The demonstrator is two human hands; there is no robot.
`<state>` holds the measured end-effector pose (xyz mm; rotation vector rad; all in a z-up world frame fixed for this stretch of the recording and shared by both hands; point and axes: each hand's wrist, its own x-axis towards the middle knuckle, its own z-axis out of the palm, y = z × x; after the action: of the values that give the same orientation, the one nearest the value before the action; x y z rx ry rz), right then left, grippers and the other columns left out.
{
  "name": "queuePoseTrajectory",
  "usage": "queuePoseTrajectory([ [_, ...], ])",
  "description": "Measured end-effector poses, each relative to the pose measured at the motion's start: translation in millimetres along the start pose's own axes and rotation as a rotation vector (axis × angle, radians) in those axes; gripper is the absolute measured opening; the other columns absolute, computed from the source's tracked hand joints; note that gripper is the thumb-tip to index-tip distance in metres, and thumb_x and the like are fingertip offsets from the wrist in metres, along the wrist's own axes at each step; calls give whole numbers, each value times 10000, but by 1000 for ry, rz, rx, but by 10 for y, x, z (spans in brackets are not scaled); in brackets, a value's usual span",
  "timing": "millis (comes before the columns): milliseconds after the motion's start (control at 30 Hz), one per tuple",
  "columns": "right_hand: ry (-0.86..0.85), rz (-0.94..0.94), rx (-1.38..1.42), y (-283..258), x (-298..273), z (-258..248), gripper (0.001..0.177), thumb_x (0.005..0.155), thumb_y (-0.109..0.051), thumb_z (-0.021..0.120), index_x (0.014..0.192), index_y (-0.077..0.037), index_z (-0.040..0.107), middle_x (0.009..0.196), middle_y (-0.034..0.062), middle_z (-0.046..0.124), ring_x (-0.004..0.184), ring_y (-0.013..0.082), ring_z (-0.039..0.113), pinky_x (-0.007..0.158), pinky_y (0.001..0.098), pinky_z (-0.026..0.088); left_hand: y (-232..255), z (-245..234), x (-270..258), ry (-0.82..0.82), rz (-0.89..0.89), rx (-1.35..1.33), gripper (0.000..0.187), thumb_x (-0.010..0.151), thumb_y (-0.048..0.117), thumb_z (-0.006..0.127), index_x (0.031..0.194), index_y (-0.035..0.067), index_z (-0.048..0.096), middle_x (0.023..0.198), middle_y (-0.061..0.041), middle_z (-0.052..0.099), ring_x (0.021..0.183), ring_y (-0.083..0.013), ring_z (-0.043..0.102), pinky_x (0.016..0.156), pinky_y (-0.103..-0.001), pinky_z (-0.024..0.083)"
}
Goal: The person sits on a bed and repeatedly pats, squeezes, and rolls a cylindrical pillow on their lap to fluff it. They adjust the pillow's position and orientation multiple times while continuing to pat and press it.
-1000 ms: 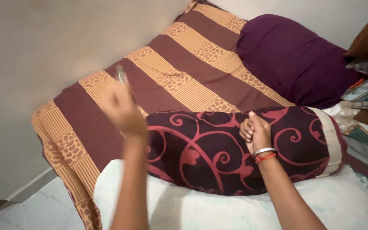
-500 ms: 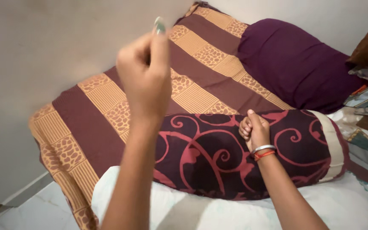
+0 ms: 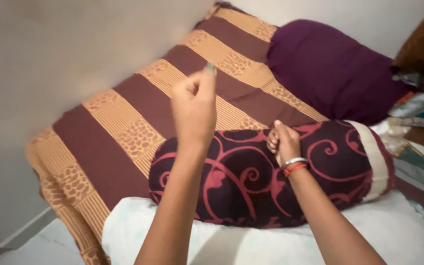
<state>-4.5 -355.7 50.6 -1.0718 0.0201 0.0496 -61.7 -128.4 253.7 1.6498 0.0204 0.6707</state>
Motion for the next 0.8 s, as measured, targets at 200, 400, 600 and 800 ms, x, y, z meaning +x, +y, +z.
queuePoseTrajectory([
  [200,39,-15,62,36,-103,-15,423,1043,-281,549,669,-124,429,570,2,435,457,92,383,402,249,279,-476,462,-881,116,289,440,403,962,258,615,608,83,530,606,-60,526,559,-222,504,511,-413,384],
  [400,-97,49,-512,-474,-480,381,422,1064,-328,521,718,-88,543,596,-20,441,494,64,374,439,240,283,-1353,606,-1065,82,289,944,355,909,268,653,585,124,633,607,-60,649,510,-286,630,497,-420,488],
  [600,-274,-637,-225,-1998,-1091,92,623,1175,-517,328,807,-92,599,689,-11,528,609,96,438,556,241,375,-1331,595,-1064,121,335,967,356,910,258,650,583,122,618,605,-38,635,522,-270,627,512,-419,483],
  [800,-92,-181,-29,-659,-591,-660,617,1190,-455,377,707,-111,547,573,-53,459,477,54,391,447,207,311,-1228,583,-1086,107,317,939,369,920,252,650,581,114,605,589,-41,622,509,-273,611,510,-423,474],
])
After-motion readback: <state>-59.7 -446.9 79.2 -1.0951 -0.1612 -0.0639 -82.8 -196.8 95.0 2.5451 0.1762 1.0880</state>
